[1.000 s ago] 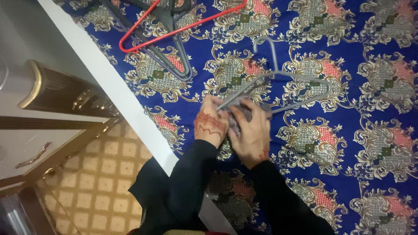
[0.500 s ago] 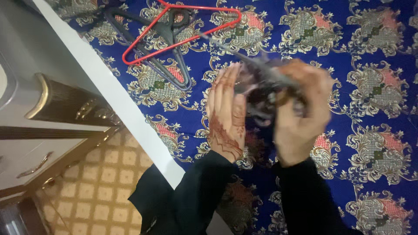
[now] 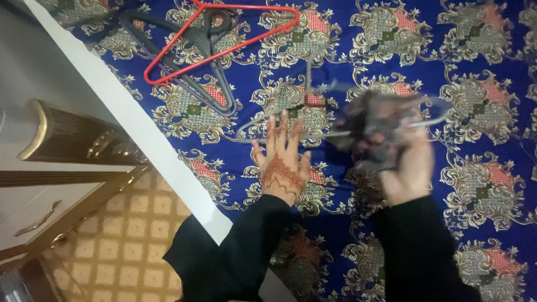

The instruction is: The person wipes a series of plastic and wire clothes hangers one at a time using a grey cloth while they are placed on a blue patterned bed surface.

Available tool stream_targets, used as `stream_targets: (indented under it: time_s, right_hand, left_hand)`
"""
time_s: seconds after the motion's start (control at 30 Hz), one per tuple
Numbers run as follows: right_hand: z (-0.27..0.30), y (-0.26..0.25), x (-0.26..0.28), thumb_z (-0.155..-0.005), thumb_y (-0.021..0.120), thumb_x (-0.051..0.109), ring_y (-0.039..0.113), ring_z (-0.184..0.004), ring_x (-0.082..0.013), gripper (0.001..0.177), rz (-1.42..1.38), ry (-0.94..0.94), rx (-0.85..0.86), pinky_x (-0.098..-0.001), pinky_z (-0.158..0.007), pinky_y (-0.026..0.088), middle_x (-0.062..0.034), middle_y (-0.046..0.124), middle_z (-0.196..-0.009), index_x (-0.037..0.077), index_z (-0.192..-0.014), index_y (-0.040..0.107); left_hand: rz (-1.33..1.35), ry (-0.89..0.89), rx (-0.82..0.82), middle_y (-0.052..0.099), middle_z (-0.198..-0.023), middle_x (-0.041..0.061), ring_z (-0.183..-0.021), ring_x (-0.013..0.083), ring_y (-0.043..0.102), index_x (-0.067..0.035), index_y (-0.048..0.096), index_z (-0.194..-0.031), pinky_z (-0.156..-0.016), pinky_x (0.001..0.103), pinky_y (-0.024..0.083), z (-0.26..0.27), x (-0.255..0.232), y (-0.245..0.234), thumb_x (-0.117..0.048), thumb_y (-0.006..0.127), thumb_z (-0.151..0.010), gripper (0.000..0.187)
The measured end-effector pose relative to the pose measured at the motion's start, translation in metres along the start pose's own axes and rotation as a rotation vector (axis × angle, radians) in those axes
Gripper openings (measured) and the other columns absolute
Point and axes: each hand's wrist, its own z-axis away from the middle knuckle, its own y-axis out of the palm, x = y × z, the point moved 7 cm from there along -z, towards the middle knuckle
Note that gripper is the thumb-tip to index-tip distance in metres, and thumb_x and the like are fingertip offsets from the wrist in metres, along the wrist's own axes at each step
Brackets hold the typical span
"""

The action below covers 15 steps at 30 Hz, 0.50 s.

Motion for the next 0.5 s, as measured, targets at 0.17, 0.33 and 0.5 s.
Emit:
stream_targets:
  time_s: [0.17, 0.33, 0.5]
  right_hand:
    - [-0.039, -0.067, -0.097, -0.093, 0.069, 0.025, 0.069, -0.101, -0.0222, 0.049, 0.67, 0.229, -0.004, -0.0395, -0.088, 0.057, -0.0123, 0.067, -0.118, 0.003, -0.135, 0.056]
    - [-0.046, -0.098, -0.074, -0.089, 0.078, 0.027, 0.068, -0.093, -0.0223, 0.037, 1.25, 0.231, -0.087, -0.0353, -0.084, 0.05, -0.0135, 0.073, -0.107, 0.007, -0.119, 0.074]
    - [-0.021, -0.089, -0.012, -0.092, 0.066, 0.01, 0.057, -0.069, -0.0142, 0.009, 0.831, 0.051, -0.056, -0.0292, -0.063, 0.045, -0.0063, 0.066, -0.084, 0.004, -0.095, 0.071]
  left_hand:
    - [-0.224, -0.06, 0.207, 0.004, -0.171, 0.003, -0.156, 0.0283, 0.0, -0.029, 0.016, -0.161, -0.114, 0.072, -0.004, -0.001, 0.047, 0.069, -0.03, 0.041, -0.108, 0.059]
    - [-0.228, -0.032, 0.226, -0.001, -0.172, 0.004, -0.158, 0.0261, -0.003, -0.027, 0.009, -0.165, -0.119, 0.068, 0.0, 0.009, 0.06, 0.084, -0.03, 0.041, -0.105, 0.068]
    - [-0.249, -0.075, 0.291, -0.007, -0.172, 0.004, -0.158, 0.0259, -0.007, -0.024, 0.002, -0.164, -0.12, 0.068, 0.0, 0.006, 0.052, 0.078, -0.033, 0.042, -0.104, 0.073]
